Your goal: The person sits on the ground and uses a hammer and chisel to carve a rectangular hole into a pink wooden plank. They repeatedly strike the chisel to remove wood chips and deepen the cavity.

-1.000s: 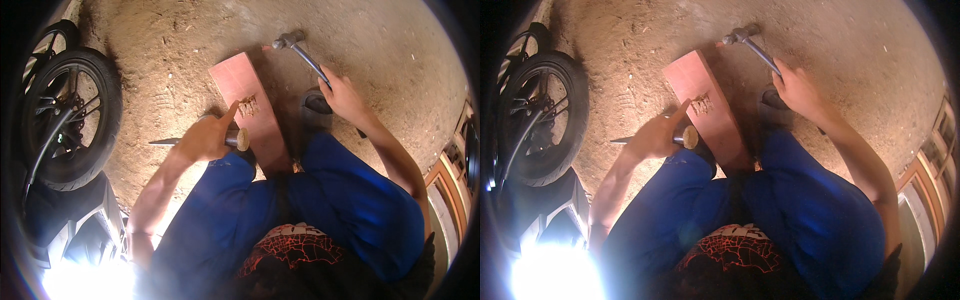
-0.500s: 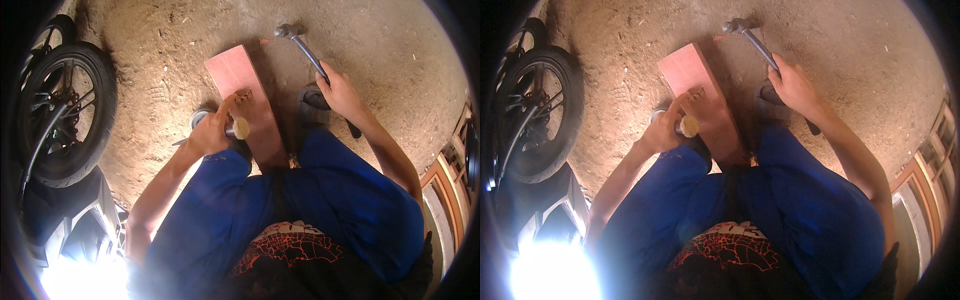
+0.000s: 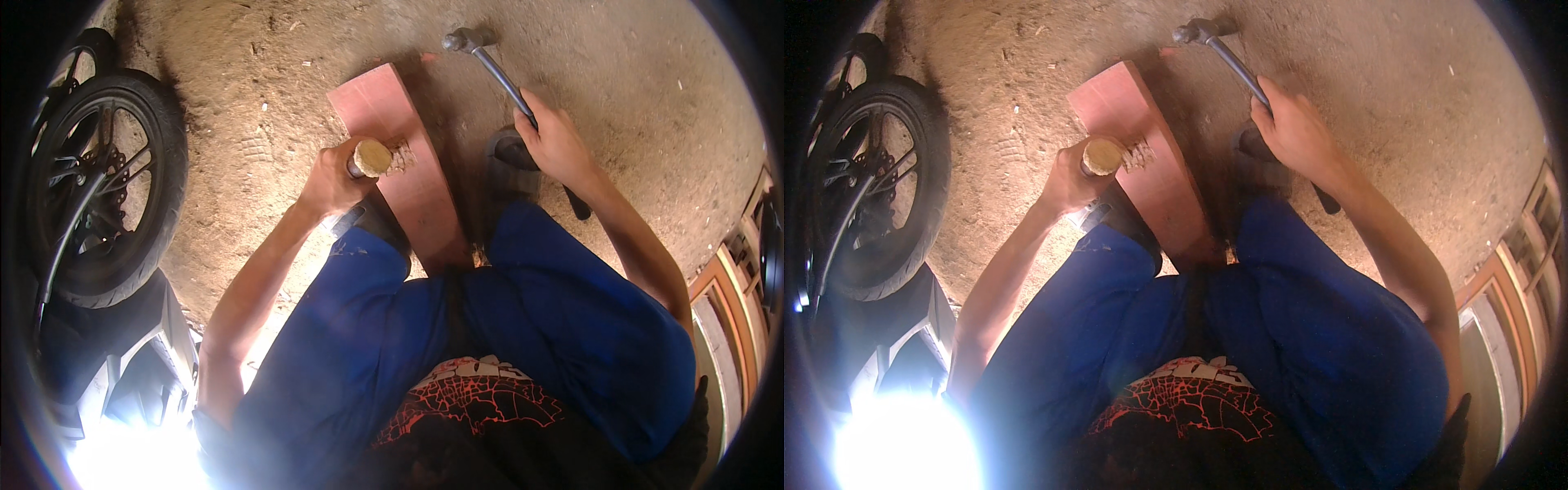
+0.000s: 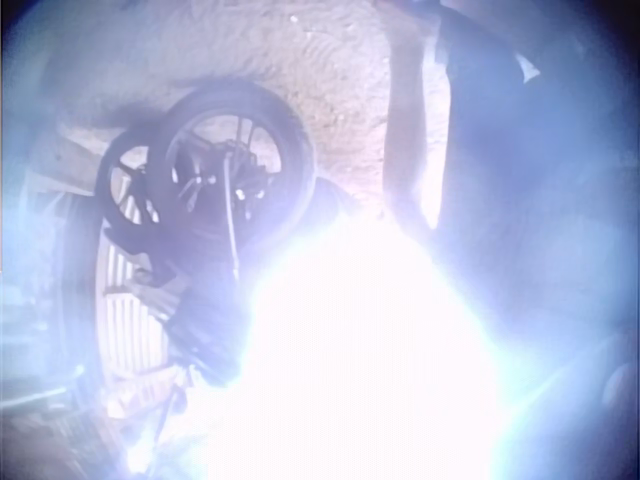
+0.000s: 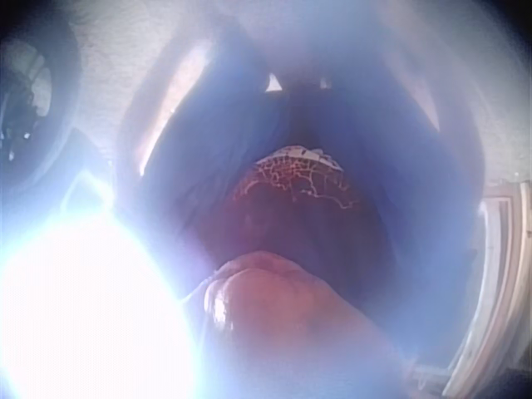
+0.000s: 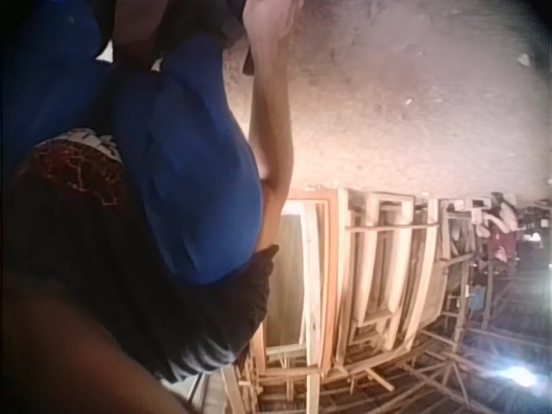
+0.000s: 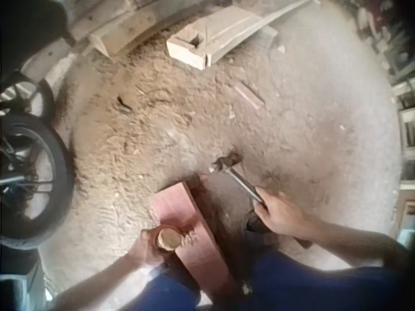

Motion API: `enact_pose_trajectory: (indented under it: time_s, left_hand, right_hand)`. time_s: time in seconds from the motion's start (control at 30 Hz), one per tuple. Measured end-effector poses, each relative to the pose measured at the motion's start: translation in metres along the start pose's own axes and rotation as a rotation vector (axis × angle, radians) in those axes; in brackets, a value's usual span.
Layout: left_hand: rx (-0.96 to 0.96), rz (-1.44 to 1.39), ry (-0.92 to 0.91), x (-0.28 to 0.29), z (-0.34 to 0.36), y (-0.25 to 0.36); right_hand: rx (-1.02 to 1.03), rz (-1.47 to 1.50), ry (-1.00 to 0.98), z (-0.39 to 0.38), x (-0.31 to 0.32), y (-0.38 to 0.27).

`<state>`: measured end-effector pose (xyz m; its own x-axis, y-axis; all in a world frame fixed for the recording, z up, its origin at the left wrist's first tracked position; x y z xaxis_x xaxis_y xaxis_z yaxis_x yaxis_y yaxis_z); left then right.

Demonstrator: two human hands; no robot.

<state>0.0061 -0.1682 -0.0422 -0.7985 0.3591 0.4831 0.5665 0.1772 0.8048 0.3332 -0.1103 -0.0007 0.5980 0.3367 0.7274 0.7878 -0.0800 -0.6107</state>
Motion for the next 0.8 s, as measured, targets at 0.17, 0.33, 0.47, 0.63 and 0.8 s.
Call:
enact_pose_trajectory:
  time_s: [0.17,0.33,0.47,0.63,0.8]
  left_hand:
    - [-0.109,0.128,-0.331,-0.014,-0.017,0.022]
    - [-0.113,0.024,-0.022,0.004,-0.024,0.019]
    - [-0.211,0.135,0.104,0.005,-0.021,0.030]
    - [-0.317,0.285,0.107,-0.014,-0.036,0.010]
    - [-0.377,0.263,0.174,-0.017,-0.033,0.001]
  right_hand:
    - [-0.010,-0.003,-0.008,0.001,0.000,0.000]
    - [0.003,0.002,0.001,0.000,0.003,-0.002]
    - [0.002,-0.017,-0.029,0.001,0.000,0.006]
    - [0.020,-0.008,0.022,0.002,0.000,0.006]
    - [-0.018,-0.021,-0.032,0.003,0.001,0.003]
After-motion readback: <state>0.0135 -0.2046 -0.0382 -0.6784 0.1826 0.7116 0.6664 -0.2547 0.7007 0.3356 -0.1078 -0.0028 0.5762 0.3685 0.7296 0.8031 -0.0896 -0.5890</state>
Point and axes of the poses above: each hand's wrist, its own z-axis towards the middle knuckle, its own x-axis out of the back of the hand, y = z × x, the point moved 3 cm from there along z, towards the middle knuckle, and after that the axes turned 11 degrees about y, right-handed, at the moved point
